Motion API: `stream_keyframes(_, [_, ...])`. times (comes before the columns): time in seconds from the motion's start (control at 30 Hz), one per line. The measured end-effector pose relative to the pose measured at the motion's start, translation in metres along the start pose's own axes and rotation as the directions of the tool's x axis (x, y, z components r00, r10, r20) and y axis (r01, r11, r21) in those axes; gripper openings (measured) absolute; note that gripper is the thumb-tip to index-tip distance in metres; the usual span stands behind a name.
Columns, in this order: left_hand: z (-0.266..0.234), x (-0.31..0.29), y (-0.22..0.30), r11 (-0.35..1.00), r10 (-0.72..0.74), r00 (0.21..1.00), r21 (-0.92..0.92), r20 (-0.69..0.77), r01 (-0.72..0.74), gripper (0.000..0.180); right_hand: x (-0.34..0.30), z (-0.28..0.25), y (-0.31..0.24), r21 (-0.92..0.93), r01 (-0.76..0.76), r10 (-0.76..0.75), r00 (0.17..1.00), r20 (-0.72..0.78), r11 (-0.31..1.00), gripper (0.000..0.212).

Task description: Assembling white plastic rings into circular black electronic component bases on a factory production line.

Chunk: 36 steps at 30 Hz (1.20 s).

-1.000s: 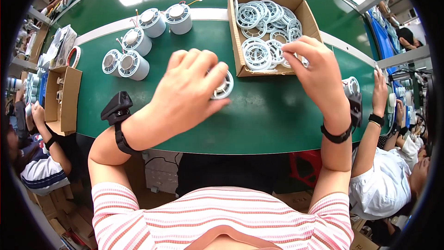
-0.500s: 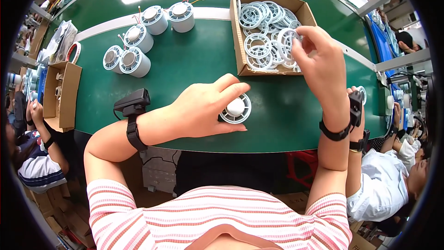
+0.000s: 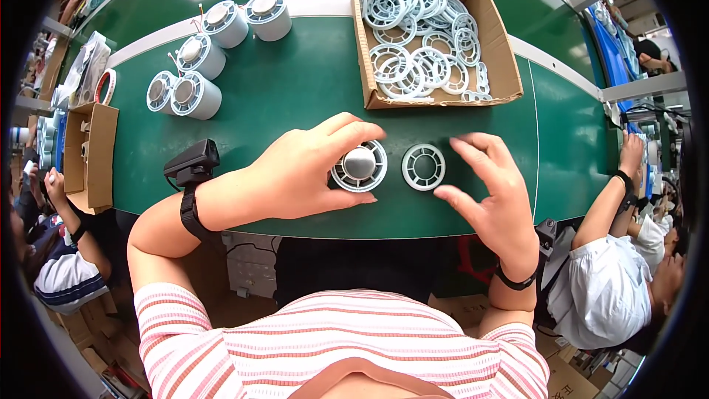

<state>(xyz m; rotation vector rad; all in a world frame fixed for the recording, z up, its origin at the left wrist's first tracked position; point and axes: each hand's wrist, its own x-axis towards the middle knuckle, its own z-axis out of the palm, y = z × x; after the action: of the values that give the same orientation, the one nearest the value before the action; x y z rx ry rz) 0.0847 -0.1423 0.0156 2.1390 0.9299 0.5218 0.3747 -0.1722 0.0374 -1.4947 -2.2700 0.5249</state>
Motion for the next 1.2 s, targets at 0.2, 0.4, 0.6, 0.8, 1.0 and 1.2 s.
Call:
stream_keyframes(0.2, [-0.007, 0.003, 0.013, 0.856, -0.236, 0.945, -0.411, 0.225, 0.312, 0.067, 0.002, 0.020, 0.019, 0.196, 0.229, -0.253, 0.961, 0.108, 0.953, 0.057])
stream_keyframes(0.4, [0.009, -0.001, 0.007, 0.536, -0.216, 0.909, -0.735, 0.356, 0.416, 0.067, -0.003, 0.024, -0.009, 0.391, 0.116, -0.065, 0.988, -0.139, 0.913, 0.059])
stream_keyframes(0.6, [0.020, -0.001, 0.008, 0.504, -0.201, 0.939, -0.793, 0.280, 0.344, 0.065, 0.007, 0.032, -0.047, 0.322, 0.208, -0.147, 0.968, -0.202, 0.924, 0.062])
stream_keyframes(0.8, [0.021, -0.002, 0.003, 0.555, -0.152, 0.956, -0.778, 0.251, 0.293, 0.066, 0.012, 0.038, -0.049, 0.272, 0.201, -0.162, 0.974, -0.158, 0.941, 0.065])
stream_keyframes(1.0, [0.018, 0.000, 0.002, 0.564, -0.136, 0.942, -0.758, 0.308, 0.329, 0.066, 0.014, 0.032, -0.047, 0.312, 0.194, -0.165, 0.979, -0.118, 0.930, 0.066])
stream_keyframes(1.2, [0.013, 0.002, -0.003, 0.525, -0.101, 0.926, -0.771, 0.364, 0.361, 0.066, 0.014, 0.029, -0.046, 0.366, 0.136, -0.134, 0.990, -0.031, 0.921, 0.067])
